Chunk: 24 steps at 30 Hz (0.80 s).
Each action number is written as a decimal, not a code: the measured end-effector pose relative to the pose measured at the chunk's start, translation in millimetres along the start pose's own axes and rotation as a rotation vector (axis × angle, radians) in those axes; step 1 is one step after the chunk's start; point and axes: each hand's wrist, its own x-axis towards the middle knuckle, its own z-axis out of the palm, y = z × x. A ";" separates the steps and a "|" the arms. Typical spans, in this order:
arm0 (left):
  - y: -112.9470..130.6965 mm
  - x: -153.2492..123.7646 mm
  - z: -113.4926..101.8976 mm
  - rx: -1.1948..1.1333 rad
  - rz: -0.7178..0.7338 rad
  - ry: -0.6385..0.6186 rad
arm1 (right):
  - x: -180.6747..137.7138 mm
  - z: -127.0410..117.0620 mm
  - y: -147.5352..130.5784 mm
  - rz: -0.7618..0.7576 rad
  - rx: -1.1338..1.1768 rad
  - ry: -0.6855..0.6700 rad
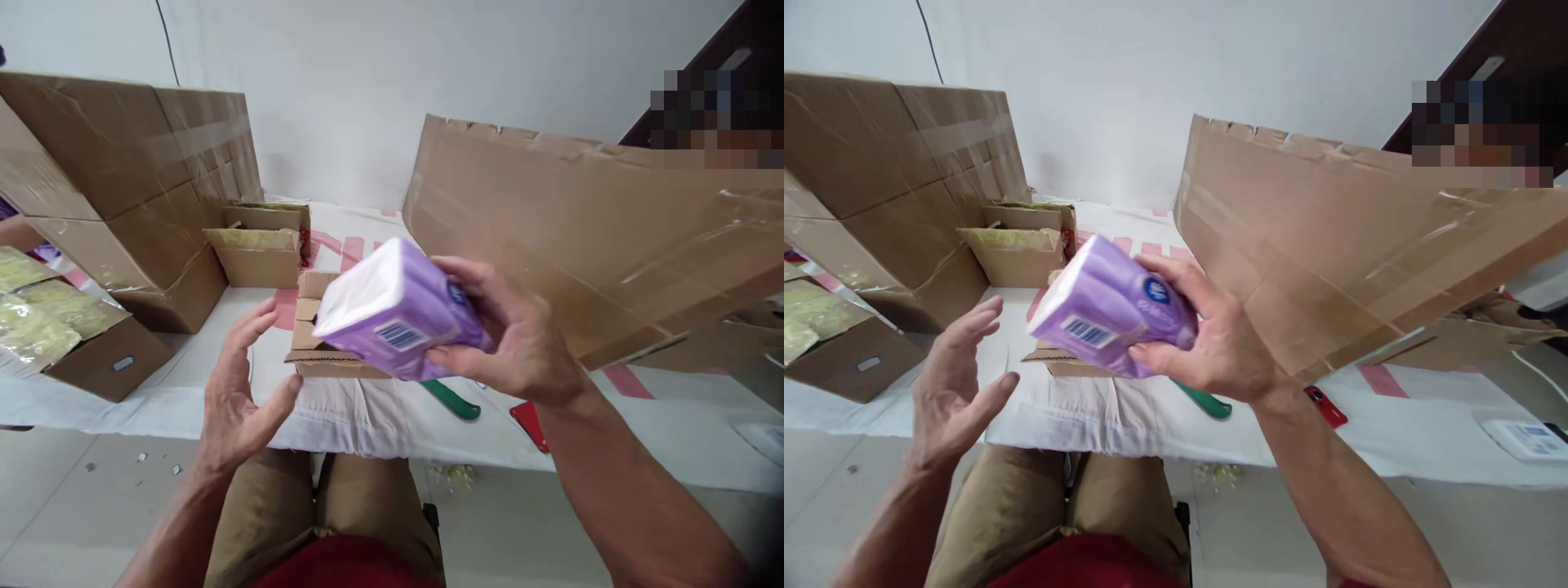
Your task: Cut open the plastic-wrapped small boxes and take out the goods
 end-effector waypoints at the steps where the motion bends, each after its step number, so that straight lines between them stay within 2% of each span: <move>1: 11.0 4.4 -5.1 -0.033 0.013 -0.063 | 4.2 5.7 -5.6 -0.027 -0.040 -0.058; 4: 27.8 19.0 -13.5 -0.087 -0.030 -0.154 | 20.6 26.1 -24.3 -0.137 -0.152 -0.204; 8: 23.2 25.3 -20.5 -0.052 -0.132 -0.077 | 34.7 36.3 -35.9 -0.253 -0.143 -0.268; 11: 12.5 23.1 -26.2 -0.202 -0.210 0.025 | 35.1 31.5 -22.9 -0.218 -0.016 -0.246; 13: 6.4 24.4 -27.2 -0.284 -0.211 0.079 | 33.4 32.7 -8.7 -0.155 0.072 -0.254; 15: 3.0 30.4 -24.2 -0.330 -0.183 0.081 | 32.2 41.0 3.3 -0.105 0.171 -0.260; 17: 2.6 41.0 -17.6 -0.370 -0.125 0.078 | 33.0 53.4 9.6 -0.087 0.274 -0.185; 20: 7.6 63.1 -6.3 -0.413 0.000 0.140 | 41.1 66.5 8.4 -0.098 0.368 0.036; 24: 26.2 96.1 -5.0 -0.441 0.146 0.187 | 61.8 63.9 -7.2 -0.164 0.377 0.158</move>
